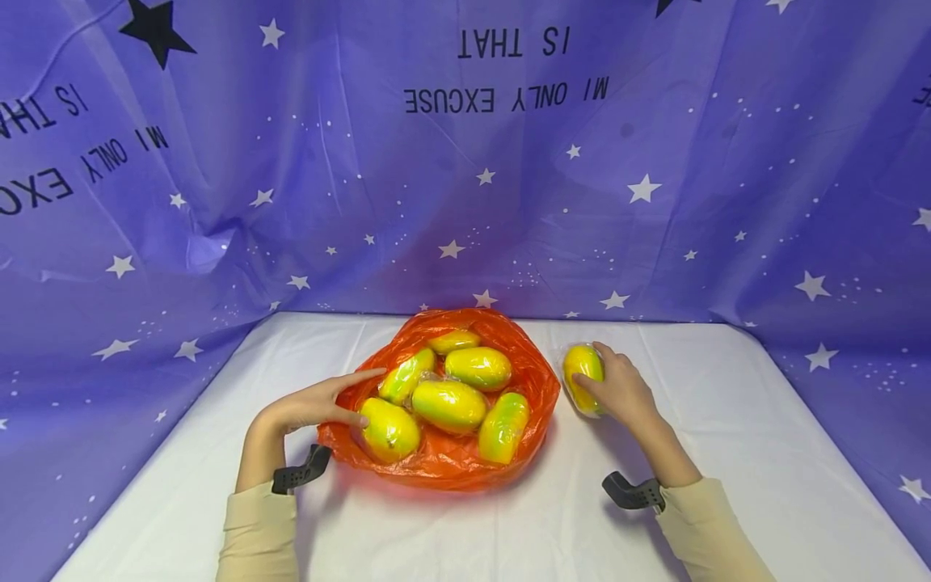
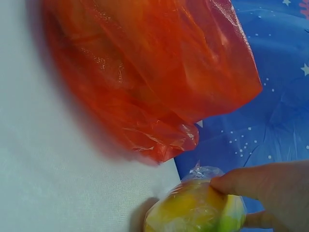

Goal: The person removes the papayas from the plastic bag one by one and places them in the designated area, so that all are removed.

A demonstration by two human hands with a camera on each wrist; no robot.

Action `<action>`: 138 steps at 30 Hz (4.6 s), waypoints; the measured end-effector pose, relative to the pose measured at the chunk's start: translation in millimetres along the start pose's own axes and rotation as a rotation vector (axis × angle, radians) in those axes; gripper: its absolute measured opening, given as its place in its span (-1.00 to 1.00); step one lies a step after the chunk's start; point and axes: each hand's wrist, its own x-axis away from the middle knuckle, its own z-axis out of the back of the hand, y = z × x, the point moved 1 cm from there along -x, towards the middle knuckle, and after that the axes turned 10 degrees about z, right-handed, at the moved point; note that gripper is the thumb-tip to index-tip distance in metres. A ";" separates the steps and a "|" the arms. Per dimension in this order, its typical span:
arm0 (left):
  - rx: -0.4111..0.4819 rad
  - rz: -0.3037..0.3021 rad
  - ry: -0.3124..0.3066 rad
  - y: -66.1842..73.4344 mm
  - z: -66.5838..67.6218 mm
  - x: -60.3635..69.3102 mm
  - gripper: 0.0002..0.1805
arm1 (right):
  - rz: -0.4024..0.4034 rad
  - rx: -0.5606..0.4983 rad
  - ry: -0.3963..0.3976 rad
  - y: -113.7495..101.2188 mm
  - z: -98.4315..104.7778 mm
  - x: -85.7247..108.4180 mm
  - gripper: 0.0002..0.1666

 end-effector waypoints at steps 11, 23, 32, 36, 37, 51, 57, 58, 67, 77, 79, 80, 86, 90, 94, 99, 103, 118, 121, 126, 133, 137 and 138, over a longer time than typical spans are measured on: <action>-0.004 0.002 -0.002 -0.5 0.2 -0.7 -0.13 | 0.018 0.002 0.002 4.6 -5.0 2.7 -0.12; -0.007 0.001 0.001 -0.3 -0.2 -0.6 -0.13 | 0.008 0.011 0.029 8.3 -11.7 2.7 -0.13; -0.004 0.002 -0.006 0.3 -0.6 -0.8 -0.13 | 0.007 -0.027 -0.007 7.2 -9.6 2.9 -0.10; -0.007 -0.001 -0.008 0.8 -0.6 -0.8 -0.13 | 0.019 -0.035 -0.018 6.6 -5.2 3.3 -0.07; -0.007 -0.001 -0.009 0.6 -0.5 -0.8 -0.13 | 0.022 -0.033 -0.016 6.6 -4.3 3.3 -0.07; -0.012 -0.006 -0.008 0.4 -0.3 -0.7 -0.13 | 0.074 -0.114 0.070 4.5 7.8 5.2 -0.02; -0.009 -0.006 -0.005 0.6 0.5 -1.0 -0.13 | 0.092 -0.127 0.082 -4.3 14.0 6.8 -0.04; -0.009 -0.007 -0.007 0.6 0.6 -1.1 -0.14 | 0.092 -0.126 0.082 -6.4 15.1 7.4 -0.05; -0.010 0.007 -0.010 0.5 -0.5 -1.4 -0.13 | 0.087 -0.117 0.090 -25.0 25.9 14.0 -0.10; -0.004 0.002 -0.013 -0.1 -0.7 -1.2 -0.13 | 0.132 -0.198 0.087 -47.3 27.6 18.9 -0.17; -0.003 0.003 -0.012 0.3 -0.8 -1.0 -0.13 | 0.146 -0.215 0.088 -52.2 26.7 19.8 -0.20; 0.000 0.004 -0.012 0.6 -0.8 -1.0 -0.13 | 0.154 -0.222 0.090 -54.6 26.3 20.0 -0.20; 0.013 0.018 -0.014 1.2 -1.5 -0.7 -0.13 | 0.183 -0.278 0.071 -67.0 21.7 18.5 -0.19; 0.010 0.020 -0.012 0.9 -1.6 -1.0 -0.13 | 0.211 -0.307 0.046 -71.1 16.0 15.6 -0.20; 0.007 0.018 -0.009 1.1 -1.3 -0.9 -0.13 | 0.234 -0.311 0.033 -75.5 10.7 13.9 -0.21; 0.007 0.019 -0.009 1.6 -1.0 -0.8 -0.14 | 0.244 -0.298 0.054 -83.2 8.7 11.9 -0.24; 0.010 0.025 -0.007 1.7 -1.3 -0.2 -0.14 | 0.263 -0.298 0.100 -89.9 8.9 10.3 -0.31; 0.007 0.030 -0.007 3.8 -1.6 -1.8 -0.13 | 0.328 -0.364 0.116 -101.0 -4.4 7.5 -0.38; 0.006 0.031 -0.003 4.3 -1.8 -1.6 -0.13 | 0.338 -0.377 0.080 -104.1 -10.3 6.4 -0.37; 0.005 0.033 -0.002 4.2 -2.0 -0.4 -0.13 | 0.356 -0.389 0.017 -111.7 -20.5 2.9 -0.36; 0.012 0.025 -0.007 3.9 -2.3 -1.2 -0.13 | 0.408 -0.322 -0.033 -119.4 -40.8 -4.3 -0.36; 0.012 0.026 -0.010 2.9 -2.2 -2.0 -0.12 | 0.437 -0.275 -0.073 -121.7 -54.8 -8.4 -0.37; 0.011 0.026 -0.011 2.6 -2.2 -2.2 -0.12 | 0.441 -0.270 -0.085 -122.4 -57.7 -9.2 -0.37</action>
